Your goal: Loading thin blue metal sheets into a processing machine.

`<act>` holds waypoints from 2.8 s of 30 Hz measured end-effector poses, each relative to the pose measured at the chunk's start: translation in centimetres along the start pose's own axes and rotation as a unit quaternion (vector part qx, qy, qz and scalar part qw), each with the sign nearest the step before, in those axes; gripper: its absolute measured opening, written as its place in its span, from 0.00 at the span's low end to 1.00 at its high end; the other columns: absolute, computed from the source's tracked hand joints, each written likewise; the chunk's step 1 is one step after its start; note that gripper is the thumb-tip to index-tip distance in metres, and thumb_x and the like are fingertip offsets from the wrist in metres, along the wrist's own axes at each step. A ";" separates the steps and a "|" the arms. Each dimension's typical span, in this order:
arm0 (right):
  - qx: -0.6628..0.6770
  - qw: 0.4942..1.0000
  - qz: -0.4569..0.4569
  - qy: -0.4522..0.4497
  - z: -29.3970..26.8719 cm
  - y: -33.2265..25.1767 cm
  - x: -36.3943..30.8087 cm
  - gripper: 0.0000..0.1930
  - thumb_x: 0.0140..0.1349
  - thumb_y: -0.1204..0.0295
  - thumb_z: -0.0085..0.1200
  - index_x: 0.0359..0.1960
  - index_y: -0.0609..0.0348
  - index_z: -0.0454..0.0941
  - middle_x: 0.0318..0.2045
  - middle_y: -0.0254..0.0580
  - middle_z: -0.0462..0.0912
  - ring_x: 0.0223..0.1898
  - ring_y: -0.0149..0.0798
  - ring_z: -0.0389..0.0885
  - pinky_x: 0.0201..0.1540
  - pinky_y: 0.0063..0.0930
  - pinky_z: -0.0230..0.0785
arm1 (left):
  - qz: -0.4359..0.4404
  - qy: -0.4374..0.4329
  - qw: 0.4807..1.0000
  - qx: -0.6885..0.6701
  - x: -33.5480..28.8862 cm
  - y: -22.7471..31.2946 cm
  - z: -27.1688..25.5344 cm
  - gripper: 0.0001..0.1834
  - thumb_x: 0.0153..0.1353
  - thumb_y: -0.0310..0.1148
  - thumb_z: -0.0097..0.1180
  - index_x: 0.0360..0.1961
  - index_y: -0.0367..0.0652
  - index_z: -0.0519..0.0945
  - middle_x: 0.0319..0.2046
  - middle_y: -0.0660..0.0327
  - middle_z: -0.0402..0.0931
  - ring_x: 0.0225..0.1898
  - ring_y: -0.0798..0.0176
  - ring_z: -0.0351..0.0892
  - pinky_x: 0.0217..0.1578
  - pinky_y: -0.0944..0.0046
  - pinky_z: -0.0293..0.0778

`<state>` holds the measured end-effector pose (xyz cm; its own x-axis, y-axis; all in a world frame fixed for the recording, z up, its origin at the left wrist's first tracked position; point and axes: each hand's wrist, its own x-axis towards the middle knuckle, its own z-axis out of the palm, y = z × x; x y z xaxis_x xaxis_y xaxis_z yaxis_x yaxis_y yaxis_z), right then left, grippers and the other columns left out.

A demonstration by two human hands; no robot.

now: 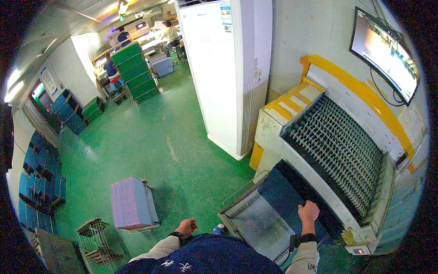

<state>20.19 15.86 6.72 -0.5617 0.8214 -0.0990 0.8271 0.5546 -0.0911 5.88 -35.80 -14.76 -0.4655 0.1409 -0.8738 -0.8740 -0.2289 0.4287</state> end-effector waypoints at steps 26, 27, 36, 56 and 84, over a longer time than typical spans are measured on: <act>0.011 0.999 -0.037 -0.019 1.0 1.3 1.0 0.20 0.46 0.58 0.62 0.35 0.60 0.80 0.37 0.55 0.81 0.42 0.54 0.79 0.45 0.45 0.70 | 0.054 -0.063 0.995 0.063 3.6 -0.7 -3.0 0.04 0.60 0.28 0.49 0.31 0.39 0.72 0.20 0.61 0.65 0.22 0.58 0.70 0.22 0.56 0.69; 0.034 0.994 -0.102 -0.003 1.5 0.9 1.5 0.20 0.47 0.58 0.61 0.36 0.61 0.79 0.37 0.54 0.81 0.42 0.55 0.79 0.45 0.46 0.70 | 0.028 -0.052 0.998 0.020 5.0 -1.2 -4.7 0.04 0.61 0.28 0.49 0.32 0.39 0.72 0.20 0.61 0.65 0.22 0.57 0.70 0.20 0.56 0.68; 0.025 0.992 -0.124 0.022 -7.0 3.3 -1.2 0.17 0.48 0.58 0.62 0.32 0.58 0.80 0.30 0.53 0.80 0.37 0.55 0.79 0.40 0.48 0.70 | -0.038 -0.074 0.996 0.016 4.5 -1.7 0.3 0.07 0.62 0.31 0.47 0.27 0.42 0.69 0.19 0.61 0.60 0.19 0.58 0.62 0.21 0.58 0.62; 0.871 0.483 0.088 0.016 -13.8 16.5 3.4 0.17 0.58 0.74 0.56 0.49 0.55 0.72 0.46 0.39 0.77 0.49 0.43 0.73 0.52 0.40 0.66 | 0.261 -0.198 0.872 0.363 8.0 -3.1 -1.9 0.10 0.62 0.34 0.49 0.32 0.37 0.71 0.21 0.60 0.69 0.26 0.60 0.72 0.28 0.58 0.71; 0.265 0.953 0.023 0.146 -8.3 11.8 24.6 0.20 0.60 0.60 0.52 0.52 0.56 0.73 0.46 0.49 0.79 0.47 0.51 0.77 0.49 0.47 0.70 | -0.005 -0.014 0.997 -0.071 -2.3 -4.6 -2.8 0.10 0.65 0.38 0.46 0.31 0.44 0.70 0.19 0.64 0.62 0.23 0.61 0.63 0.33 0.57 0.67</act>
<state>16.36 43.70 11.44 -0.4313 0.8881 0.1588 0.6813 0.4359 -0.5880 11.33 -37.77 -15.39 -0.4617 0.1714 -0.8703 -0.8512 -0.3617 0.3804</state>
